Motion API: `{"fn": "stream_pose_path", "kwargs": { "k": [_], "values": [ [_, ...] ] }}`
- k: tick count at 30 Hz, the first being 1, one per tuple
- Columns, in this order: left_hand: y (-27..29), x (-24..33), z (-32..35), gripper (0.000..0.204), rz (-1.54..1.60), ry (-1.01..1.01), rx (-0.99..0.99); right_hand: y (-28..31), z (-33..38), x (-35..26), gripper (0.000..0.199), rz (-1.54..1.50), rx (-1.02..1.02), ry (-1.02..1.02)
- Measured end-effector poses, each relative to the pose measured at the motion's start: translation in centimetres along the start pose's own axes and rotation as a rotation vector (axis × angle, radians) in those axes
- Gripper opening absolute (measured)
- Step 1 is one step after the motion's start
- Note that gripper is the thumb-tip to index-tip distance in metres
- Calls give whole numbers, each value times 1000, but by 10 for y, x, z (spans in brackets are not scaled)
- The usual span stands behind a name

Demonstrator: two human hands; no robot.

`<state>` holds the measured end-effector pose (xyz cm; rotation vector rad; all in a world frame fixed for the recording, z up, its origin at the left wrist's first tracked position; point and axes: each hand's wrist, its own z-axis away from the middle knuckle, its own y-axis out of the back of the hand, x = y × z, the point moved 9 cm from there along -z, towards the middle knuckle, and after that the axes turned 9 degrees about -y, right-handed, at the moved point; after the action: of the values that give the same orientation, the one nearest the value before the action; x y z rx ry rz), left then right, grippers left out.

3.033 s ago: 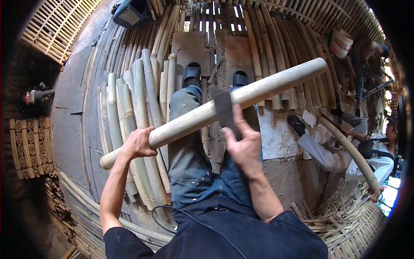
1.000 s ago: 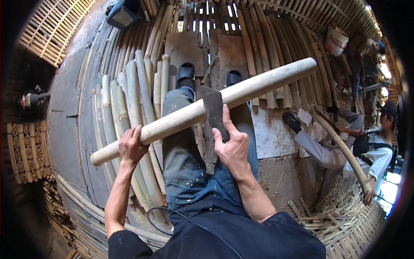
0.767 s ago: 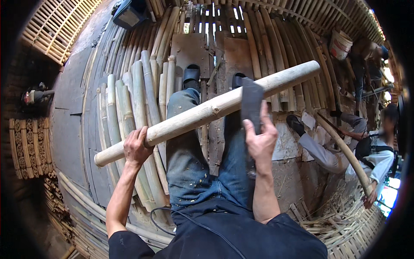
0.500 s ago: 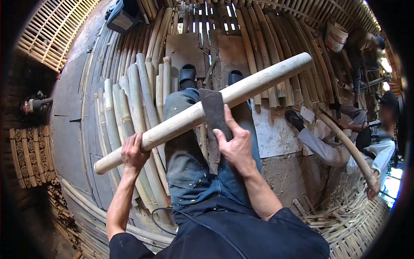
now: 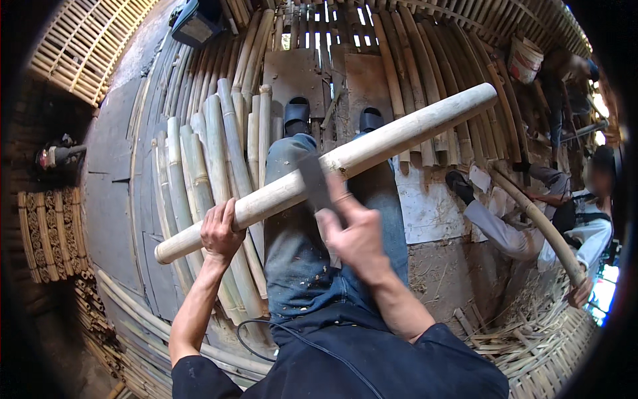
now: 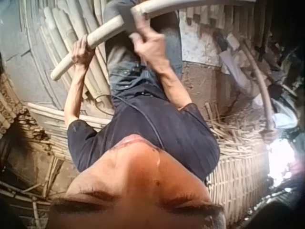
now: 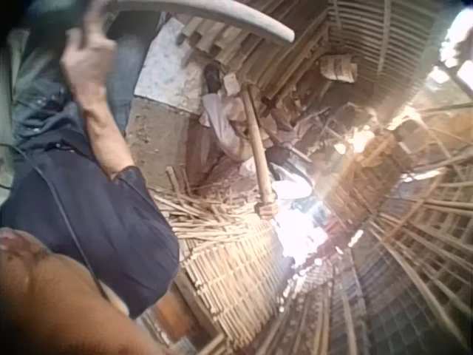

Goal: The person is using a large cleaver to scrape and shape the surface of a bamboo pole.

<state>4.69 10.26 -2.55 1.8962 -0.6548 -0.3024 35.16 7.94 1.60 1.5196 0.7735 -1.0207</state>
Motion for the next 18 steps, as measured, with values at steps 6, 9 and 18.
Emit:
{"fn": "stream_pose_path", "kwargs": {
  "k": [6, 9, 18],
  "values": [
    [-1, 6, -3, 56, -86, -24, 12, 41, -15, 23, 81, 102, 99, -225],
    [3, 0, 5, 57, -76, -35, 25, 32, -13, 26, 79, 70, 31, -193],
    [5, 14, -5, 53, -77, -40, 21, 42, -15, 27, 80, -83, 60, -167]
  ]
}}
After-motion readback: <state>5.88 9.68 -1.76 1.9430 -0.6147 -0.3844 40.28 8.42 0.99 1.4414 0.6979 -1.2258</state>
